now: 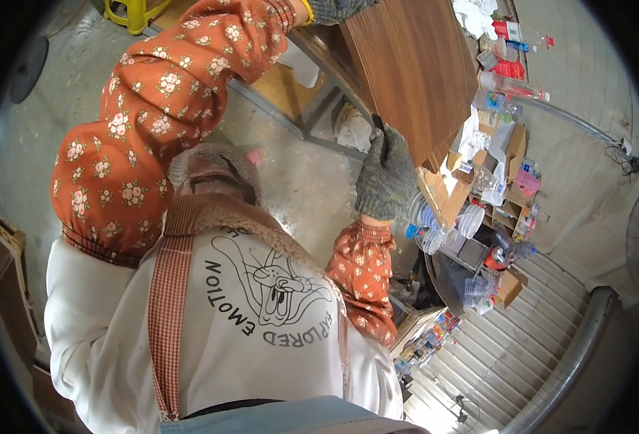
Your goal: The person wipes wooden panels and their edges with a cloth, applies liquid from a bottle to the cloth to continue cleaning the surfaces, and handles a small wooden block.
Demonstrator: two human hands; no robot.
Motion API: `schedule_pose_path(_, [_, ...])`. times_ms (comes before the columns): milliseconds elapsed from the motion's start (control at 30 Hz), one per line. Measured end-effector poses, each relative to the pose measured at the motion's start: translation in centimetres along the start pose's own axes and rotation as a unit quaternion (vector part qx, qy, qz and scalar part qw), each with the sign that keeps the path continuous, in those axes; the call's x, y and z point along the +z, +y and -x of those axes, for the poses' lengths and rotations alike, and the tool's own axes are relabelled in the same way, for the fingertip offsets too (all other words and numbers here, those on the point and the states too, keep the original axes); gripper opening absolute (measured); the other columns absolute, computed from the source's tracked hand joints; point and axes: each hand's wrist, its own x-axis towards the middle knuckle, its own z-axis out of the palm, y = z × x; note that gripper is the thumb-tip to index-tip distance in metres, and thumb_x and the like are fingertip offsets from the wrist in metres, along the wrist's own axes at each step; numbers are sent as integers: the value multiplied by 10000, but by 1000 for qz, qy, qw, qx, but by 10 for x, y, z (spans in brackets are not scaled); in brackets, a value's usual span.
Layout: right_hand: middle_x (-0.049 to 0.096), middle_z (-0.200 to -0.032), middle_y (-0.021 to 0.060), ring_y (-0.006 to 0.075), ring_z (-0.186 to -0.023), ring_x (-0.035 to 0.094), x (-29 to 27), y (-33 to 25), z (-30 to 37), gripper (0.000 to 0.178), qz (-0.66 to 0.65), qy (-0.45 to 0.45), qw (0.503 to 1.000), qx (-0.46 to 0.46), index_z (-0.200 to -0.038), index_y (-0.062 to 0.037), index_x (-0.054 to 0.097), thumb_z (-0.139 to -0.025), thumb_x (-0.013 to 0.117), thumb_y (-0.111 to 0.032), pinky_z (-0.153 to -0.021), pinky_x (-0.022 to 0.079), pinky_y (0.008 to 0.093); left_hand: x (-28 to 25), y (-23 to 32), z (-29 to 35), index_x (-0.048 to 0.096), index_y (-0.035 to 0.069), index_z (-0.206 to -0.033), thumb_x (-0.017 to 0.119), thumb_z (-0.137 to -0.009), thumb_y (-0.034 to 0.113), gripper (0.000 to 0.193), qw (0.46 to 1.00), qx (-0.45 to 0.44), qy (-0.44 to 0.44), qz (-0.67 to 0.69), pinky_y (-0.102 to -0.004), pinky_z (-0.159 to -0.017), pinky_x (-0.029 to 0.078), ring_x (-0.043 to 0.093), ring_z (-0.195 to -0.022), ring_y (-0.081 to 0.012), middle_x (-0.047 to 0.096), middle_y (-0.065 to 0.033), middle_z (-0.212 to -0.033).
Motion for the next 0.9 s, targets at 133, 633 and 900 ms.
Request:
schedule_pose_path(133, [684, -933, 155, 288, -822, 675, 1, 9, 9, 168, 15, 18, 1000, 3, -974, -52, 687, -865, 631, -167, -732, 531, 358, 0, 8, -3, 615, 95, -975, 553, -819, 253, 230, 998, -30, -53, -24, -420, -734, 483, 640, -808, -304, 662, -131, -867])
schedule_pose_path(633, [676, -980, 140, 297, -904, 655, 7, 13, 13, 277, 23, 49, 997, -50, -1123, -108, 626, -848, 613, -142, -820, 505, 392, -8, 9, -4, 608, 101, -1065, 577, -807, 251, 301, 997, -35, -64, -22, -423, -808, 473, 631, -900, -310, 661, -139, -969])
schedule_pose_path(900, [674, -967, 148, 305, -879, 657, 3, 3, 4, 232, 41, 47, 997, -55, -1012, -69, 670, -896, 589, -253, -775, 511, 382, -9, 2, 4, 602, 98, -1138, 560, -834, 303, 369, 996, 38, -63, -45, -413, -888, 446, 603, -999, -307, 646, -132, -1075])
